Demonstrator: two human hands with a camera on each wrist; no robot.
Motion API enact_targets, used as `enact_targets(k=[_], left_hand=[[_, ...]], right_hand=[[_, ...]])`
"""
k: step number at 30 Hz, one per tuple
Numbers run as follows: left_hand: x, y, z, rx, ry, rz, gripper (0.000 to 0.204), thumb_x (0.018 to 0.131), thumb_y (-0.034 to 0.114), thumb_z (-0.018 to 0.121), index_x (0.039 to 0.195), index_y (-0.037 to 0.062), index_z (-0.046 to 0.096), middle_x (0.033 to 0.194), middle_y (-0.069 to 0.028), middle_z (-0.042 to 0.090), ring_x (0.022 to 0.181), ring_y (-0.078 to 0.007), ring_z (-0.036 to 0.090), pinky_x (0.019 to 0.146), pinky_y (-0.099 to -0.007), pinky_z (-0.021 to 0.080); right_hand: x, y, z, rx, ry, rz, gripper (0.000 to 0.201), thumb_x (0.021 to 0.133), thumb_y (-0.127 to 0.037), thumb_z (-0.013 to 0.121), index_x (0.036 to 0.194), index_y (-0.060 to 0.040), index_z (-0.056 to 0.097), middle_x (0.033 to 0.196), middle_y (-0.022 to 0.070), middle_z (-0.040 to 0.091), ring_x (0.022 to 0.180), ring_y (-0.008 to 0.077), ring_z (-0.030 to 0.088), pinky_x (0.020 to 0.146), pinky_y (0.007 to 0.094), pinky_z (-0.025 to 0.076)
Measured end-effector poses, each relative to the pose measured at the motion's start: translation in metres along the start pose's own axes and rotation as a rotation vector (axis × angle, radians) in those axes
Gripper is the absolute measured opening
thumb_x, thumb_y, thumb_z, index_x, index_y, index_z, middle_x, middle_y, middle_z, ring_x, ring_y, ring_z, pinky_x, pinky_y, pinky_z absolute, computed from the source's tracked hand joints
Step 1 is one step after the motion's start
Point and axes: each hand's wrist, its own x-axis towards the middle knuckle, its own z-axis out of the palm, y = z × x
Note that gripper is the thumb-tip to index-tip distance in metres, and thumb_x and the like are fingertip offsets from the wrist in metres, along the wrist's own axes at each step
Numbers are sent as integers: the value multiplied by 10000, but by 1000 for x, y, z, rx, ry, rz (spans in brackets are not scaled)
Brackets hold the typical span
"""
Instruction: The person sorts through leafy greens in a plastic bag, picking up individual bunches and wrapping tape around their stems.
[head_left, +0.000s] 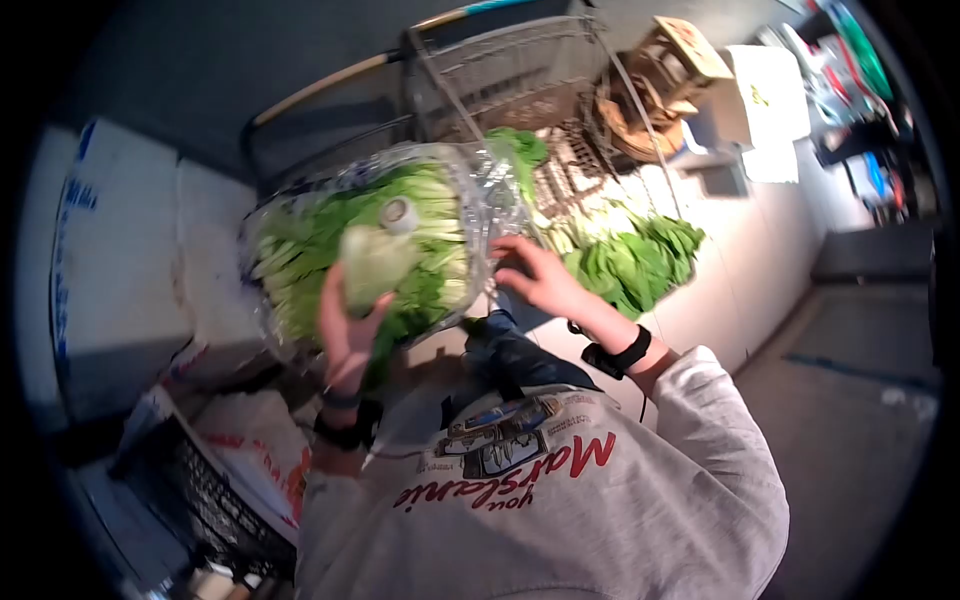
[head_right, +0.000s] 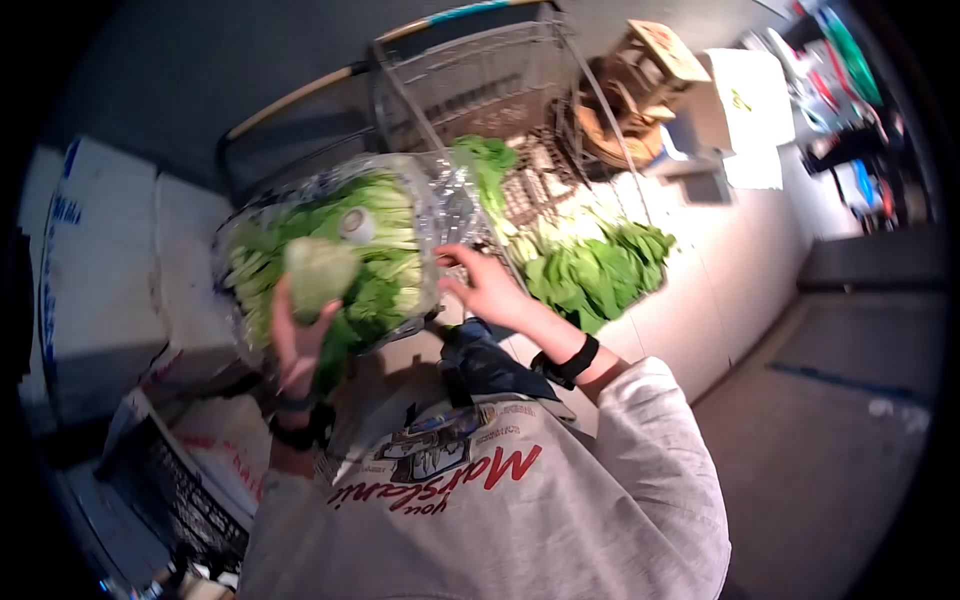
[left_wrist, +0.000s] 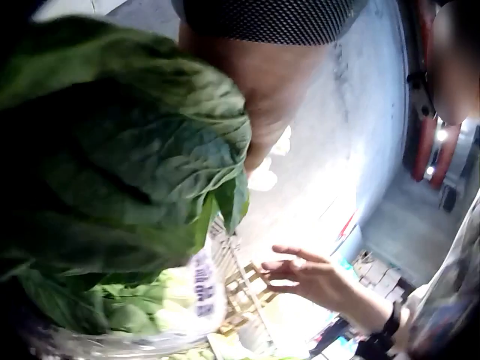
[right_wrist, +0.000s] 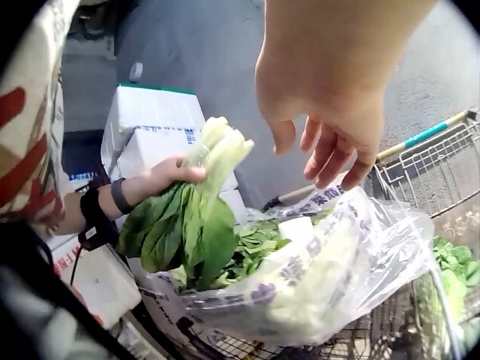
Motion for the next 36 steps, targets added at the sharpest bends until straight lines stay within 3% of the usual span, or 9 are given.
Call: enact_targets(k=[1, 2, 6, 18, 19, 23, 27, 28, 36], left_hand=[[-7, -13, -9, -665, 8, -217, 686, 708, 191, 780, 1265, 39, 410, 1195, -126, 529, 1085, -242, 533, 916, -395, 456], [-10, 29, -21, -218, 65, -104, 648, 748, 150, 745, 1269, 26, 380, 1179, -134, 527, 1078, -256, 534, 924, -394, 459], [-36, 51, 17, -771, 86, -358, 604, 796, 74, 673, 1294, 8, 338, 1192, -123, 511, 1035, -225, 529, 906, -351, 443], [17, 123, 243, -622, -170, -233, 631, 668, 103, 778, 1199, 41, 443, 1159, -96, 542, 1078, -209, 528, 987, -348, 369], [31, 125, 256, -280, -198, 224, 588, 647, 97, 770, 1168, 73, 498, 1183, -57, 541, 1157, -247, 488, 1104, -450, 177], [47, 125, 335, 275, -370, 735, 649, 671, -74, 568, 1227, 258, 522, 1337, -67, 418, 1339, -280, 259, 1070, -623, -38], [44, 115, 390, 415, -584, 553, 732, 703, -46, 515, 1339, 302, 421, 1479, -166, 135, 1370, -366, 124, 1066, -608, 103], [40, 108, 401, 333, -505, 466, 698, 703, -52, 501, 1329, 249, 437, 1474, -186, 136, 1364, -385, 128, 1064, -601, 111], [40, 12, 470, -326, -185, -387, 669, 716, 73, 630, 1312, 51, 327, 1309, -194, 393, 1252, -353, 355, 1026, -407, 298]], right_hand=[[-12, -20, 2, 28, -48, 0, 530, 780, -159, 680, 1243, -42, 449, 1136, 161, 583, 1076, 279, 559, 906, 347, 432], [-20, -29, 11, 17, -72, -60, 666, 743, -207, 718, 1295, -39, 385, 1218, 180, 515, 1146, 297, 496, 953, 361, 389], [-47, -72, 29, -57, -190, -149, 1083, 632, -283, 806, 1423, -35, 109, 1417, 241, 257, 1331, 334, 239, 1084, 365, 205], [-87, 12, -195, 491, 63, 484, 751, 803, -396, 644, 1388, -73, 301, 1381, 170, 373, 1285, 252, 346, 1059, 400, 262], [-78, 21, -222, 677, 21, 601, 720, 838, -456, 585, 1382, -71, 310, 1363, 169, 399, 1267, 239, 374, 1036, 417, 304], [-21, 83, -285, 1053, -459, 698, 794, 815, -631, 463, 1347, -64, 298, 1206, 134, 511, 1074, 232, 539, 916, 442, 428], [2, 153, -283, 925, -89, 862, 752, 839, -261, 647, 1362, 18, 185, 1185, 138, 503, 1029, 263, 546, 884, 380, 456], [14, 166, -284, 938, -166, 852, 996, 781, -55, 681, 1371, 61, -113, 1188, 208, 471, 1073, 251, 537, 850, 378, 500], [146, 252, -246, 426, 135, 789, 1155, 658, -232, 800, 1393, 49, -46, 1384, 284, 249, 1279, 337, 301, 1036, 432, 294]])
